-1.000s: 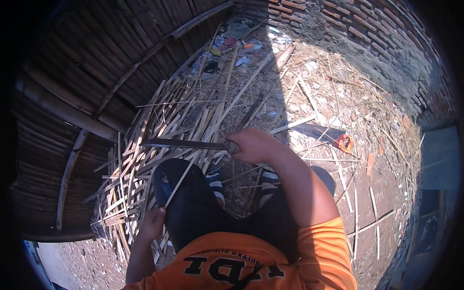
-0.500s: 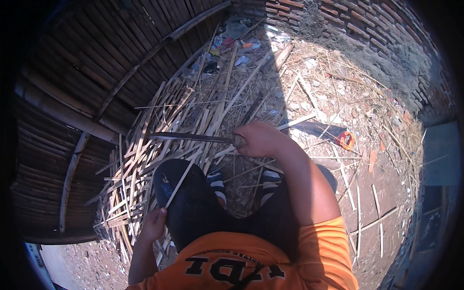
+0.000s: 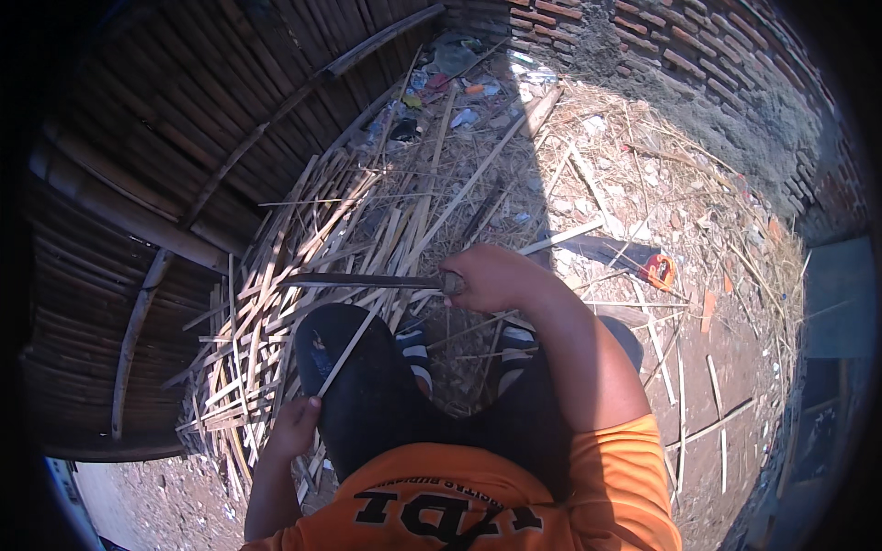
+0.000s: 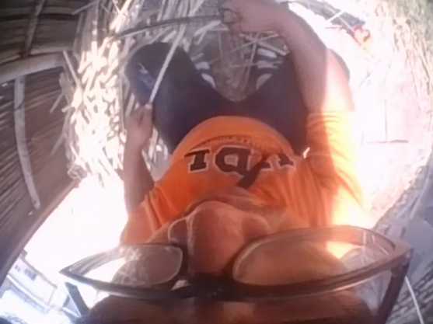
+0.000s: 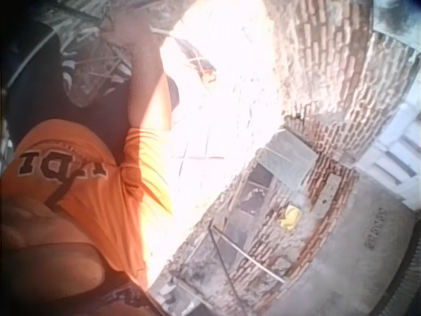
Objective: The person uses a billhook tool to shave and smooth long strips of bamboo, holding the bamboo in one hand and scraping the tool along its surface while sitting on the ground.
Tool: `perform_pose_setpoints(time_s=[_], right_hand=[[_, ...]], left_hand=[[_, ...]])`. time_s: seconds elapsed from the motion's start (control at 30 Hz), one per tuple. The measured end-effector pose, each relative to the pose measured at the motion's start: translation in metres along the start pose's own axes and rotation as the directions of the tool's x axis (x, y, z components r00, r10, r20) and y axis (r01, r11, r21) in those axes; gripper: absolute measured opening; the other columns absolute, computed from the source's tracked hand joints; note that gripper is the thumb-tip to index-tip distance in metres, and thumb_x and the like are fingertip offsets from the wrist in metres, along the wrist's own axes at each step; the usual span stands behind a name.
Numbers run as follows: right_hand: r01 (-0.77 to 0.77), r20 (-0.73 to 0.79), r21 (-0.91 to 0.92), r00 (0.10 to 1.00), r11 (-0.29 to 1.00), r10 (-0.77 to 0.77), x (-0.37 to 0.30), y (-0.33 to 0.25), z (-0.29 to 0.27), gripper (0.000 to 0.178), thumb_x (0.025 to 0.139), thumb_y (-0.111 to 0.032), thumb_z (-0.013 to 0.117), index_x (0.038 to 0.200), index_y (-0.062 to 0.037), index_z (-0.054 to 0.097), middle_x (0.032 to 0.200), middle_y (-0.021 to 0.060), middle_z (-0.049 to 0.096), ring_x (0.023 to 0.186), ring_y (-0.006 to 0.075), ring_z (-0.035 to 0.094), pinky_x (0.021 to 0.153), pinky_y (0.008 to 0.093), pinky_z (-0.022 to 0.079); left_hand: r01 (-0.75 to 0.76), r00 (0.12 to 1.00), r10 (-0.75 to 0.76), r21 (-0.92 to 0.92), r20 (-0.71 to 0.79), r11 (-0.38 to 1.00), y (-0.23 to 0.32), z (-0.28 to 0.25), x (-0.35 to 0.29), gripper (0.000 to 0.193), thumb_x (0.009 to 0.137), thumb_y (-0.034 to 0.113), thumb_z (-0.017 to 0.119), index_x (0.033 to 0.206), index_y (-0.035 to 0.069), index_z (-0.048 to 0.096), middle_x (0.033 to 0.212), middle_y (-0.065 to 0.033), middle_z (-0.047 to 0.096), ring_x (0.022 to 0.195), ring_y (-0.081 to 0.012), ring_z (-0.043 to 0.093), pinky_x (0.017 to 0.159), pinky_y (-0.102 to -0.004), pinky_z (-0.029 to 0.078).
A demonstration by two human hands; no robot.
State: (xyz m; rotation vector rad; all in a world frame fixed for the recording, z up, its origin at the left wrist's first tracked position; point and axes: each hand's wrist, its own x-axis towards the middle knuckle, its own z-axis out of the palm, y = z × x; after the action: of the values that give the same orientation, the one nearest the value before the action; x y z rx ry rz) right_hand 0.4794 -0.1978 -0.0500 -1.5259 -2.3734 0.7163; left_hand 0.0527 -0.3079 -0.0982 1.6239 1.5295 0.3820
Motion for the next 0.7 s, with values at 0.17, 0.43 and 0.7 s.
perform_pose_setpoints(time_s=[0.17, 0.43, 0.7], right_hand=[[-0.085, 0.013, 0.063, 0.996, 0.994, 0.085, -0.002, 0.012, -0.014, 0.041, 0.084, -0.033, 0.08, 0.107, -0.0021, 0.067, 0.09, 0.0207, 0.071, 0.089, 0.037, 0.07, 0.082, 0.0483, 0.052], [-0.197, -0.085, 0.115, 0.975, 0.974, 0.207, -0.004, 0.026, -0.02, 0.039, 0.083, -0.029, 0.078, 0.111, -0.0041, 0.068, 0.101, 0.0228, 0.072, 0.099, 0.0424, 0.068, 0.087, 0.05, 0.053], [-0.128, 0.007, -0.005, 0.992, 0.992, 0.128, -0.004, 0.014, -0.022, 0.042, 0.082, -0.03, 0.077, 0.114, -0.0052, 0.068, 0.103, 0.0226, 0.072, 0.101, 0.0433, 0.068, 0.087, 0.0503, 0.054]], left_hand=[[-0.101, 0.994, 0.101, 0.013, -0.052, 0.995, -0.008, 0.002, -0.002, 0.045, 0.106, 0.036, 0.056, 0.086, -0.003, 0.064, 0.065, -0.0119, 0.059, 0.063, -0.0152, 0.055, 0.06, -0.0356, 0.045], [0.001, 1.0, -0.002, -0.019, -0.003, 1.0, -0.001, 0.001, 0.002, 0.046, 0.107, 0.038, 0.055, 0.086, -0.002, 0.064, 0.064, -0.0092, 0.059, 0.063, -0.0137, 0.055, 0.06, -0.0347, 0.045], [-0.021, 1.0, 0.021, -0.063, 0.003, 0.998, -0.007, 0.002, -0.001, 0.048, 0.107, 0.039, 0.055, 0.083, -0.001, 0.062, 0.063, -0.0035, 0.056, 0.063, -0.009, 0.05, 0.058, -0.0318, 0.042]])
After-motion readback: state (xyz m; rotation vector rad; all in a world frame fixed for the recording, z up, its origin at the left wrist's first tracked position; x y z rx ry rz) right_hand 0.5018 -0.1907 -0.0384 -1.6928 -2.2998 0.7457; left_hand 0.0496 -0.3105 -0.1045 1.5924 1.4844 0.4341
